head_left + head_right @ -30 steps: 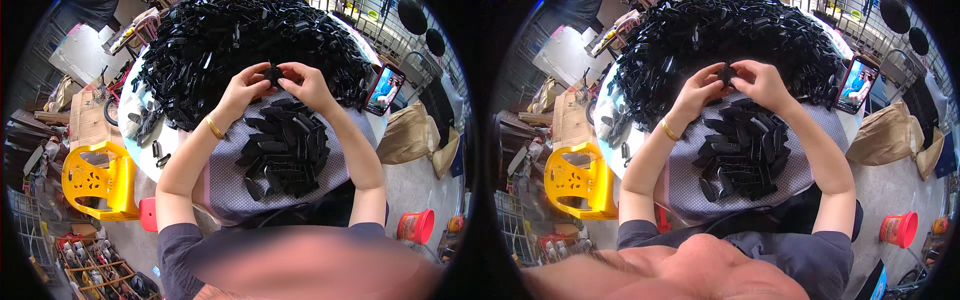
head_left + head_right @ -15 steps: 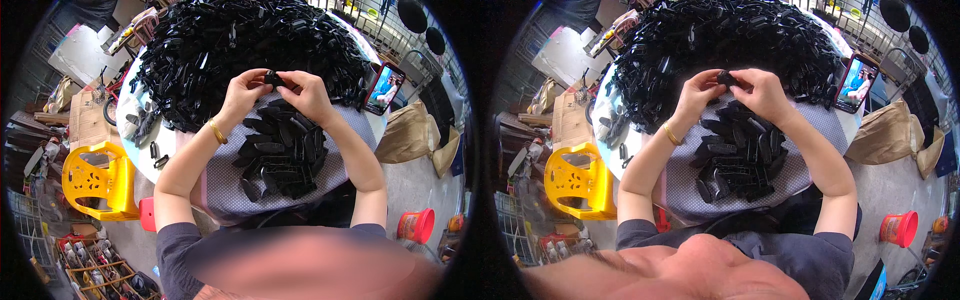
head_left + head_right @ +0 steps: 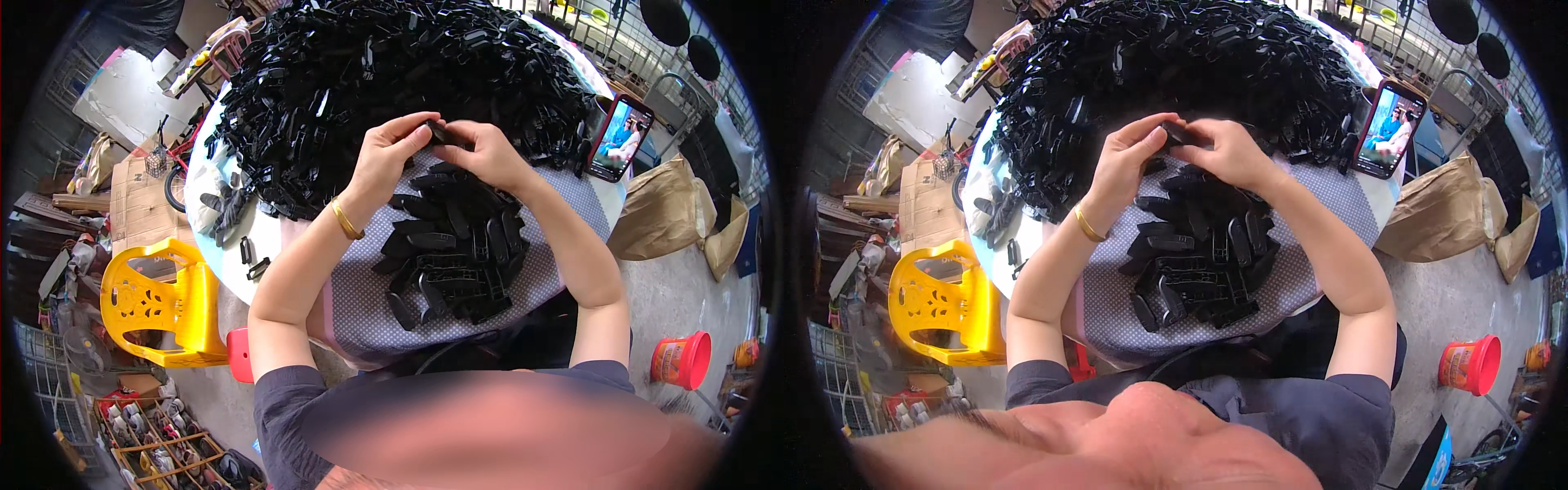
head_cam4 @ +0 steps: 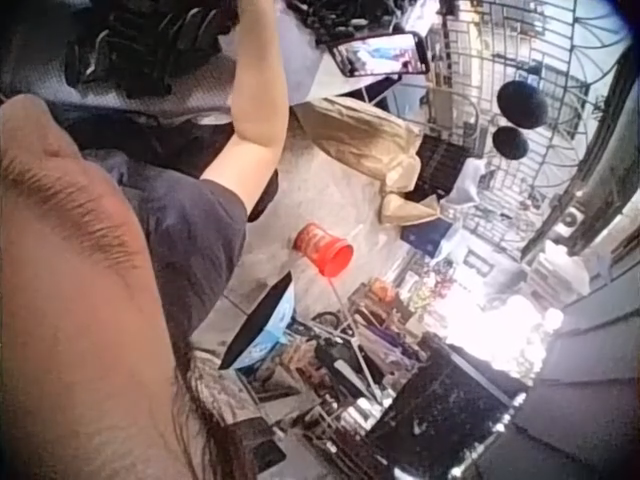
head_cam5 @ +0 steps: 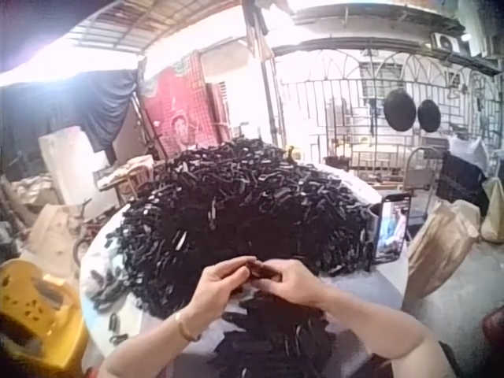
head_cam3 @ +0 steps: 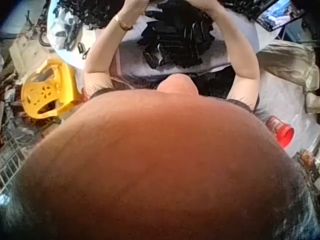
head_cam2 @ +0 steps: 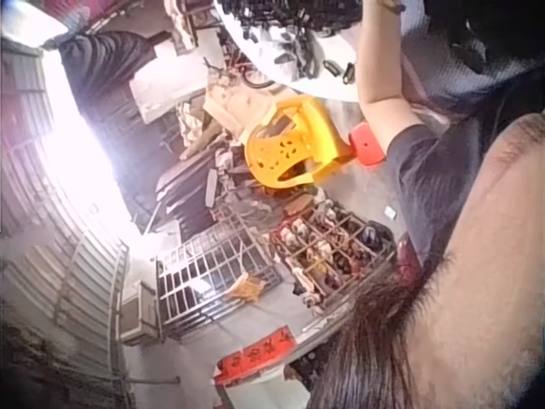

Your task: Inspecting and sorting small black plastic components at a workstation.

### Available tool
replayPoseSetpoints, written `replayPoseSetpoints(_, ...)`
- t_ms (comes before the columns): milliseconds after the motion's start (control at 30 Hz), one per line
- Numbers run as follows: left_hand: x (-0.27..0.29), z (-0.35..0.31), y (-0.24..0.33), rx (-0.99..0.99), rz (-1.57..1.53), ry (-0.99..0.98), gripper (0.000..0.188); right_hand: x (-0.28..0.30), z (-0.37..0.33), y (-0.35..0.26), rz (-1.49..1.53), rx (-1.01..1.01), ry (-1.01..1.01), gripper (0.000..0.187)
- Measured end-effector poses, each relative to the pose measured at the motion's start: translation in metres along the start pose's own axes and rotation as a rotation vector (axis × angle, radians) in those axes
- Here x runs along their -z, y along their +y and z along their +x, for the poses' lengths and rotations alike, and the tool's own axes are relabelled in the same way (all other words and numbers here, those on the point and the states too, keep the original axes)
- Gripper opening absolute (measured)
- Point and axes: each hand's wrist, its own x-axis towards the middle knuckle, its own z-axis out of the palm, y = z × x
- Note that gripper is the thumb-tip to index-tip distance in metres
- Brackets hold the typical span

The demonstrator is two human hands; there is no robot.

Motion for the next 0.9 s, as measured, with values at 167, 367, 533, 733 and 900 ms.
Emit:
replayPoseSetpoints(167, -0.003, -0.002, 0.006, -0.111, 0.118, -0.075, 0.02, -0.004, -0.006, 0.003, -0.124, 0.129, 0.018, 0.026)
replayPoseSetpoints(367, -0.01, -0.015, 0.029, -0.039, 0.488, -0.183, 0.024, 0.05, 0.008, -0.002, -0.189, 0.049, -0.239, 0.031)
replayPoseSetpoints(533, -0.026, -0.021, 0.039, -0.284, 0.782, -0.597, 0.037, 0.123, 0.007, 0.045, -1.056, -0.357, 0.308, 0.027)
replayPoseSetpoints(733, 0.033, 0.003, 0.027, -0.142, 1.32, -0.286, 0.017, 0.122, 0.01, 0.042, -1.155, -0.525, 0.253, 0.024)
replayPoseSetpoints(900, 0.033, -0.002, 0.009, -0.118, 1.702, -0.257, 0.021, 0.106, 0.006, 0.021, -1.03, -0.18, 0.426, 0.021)
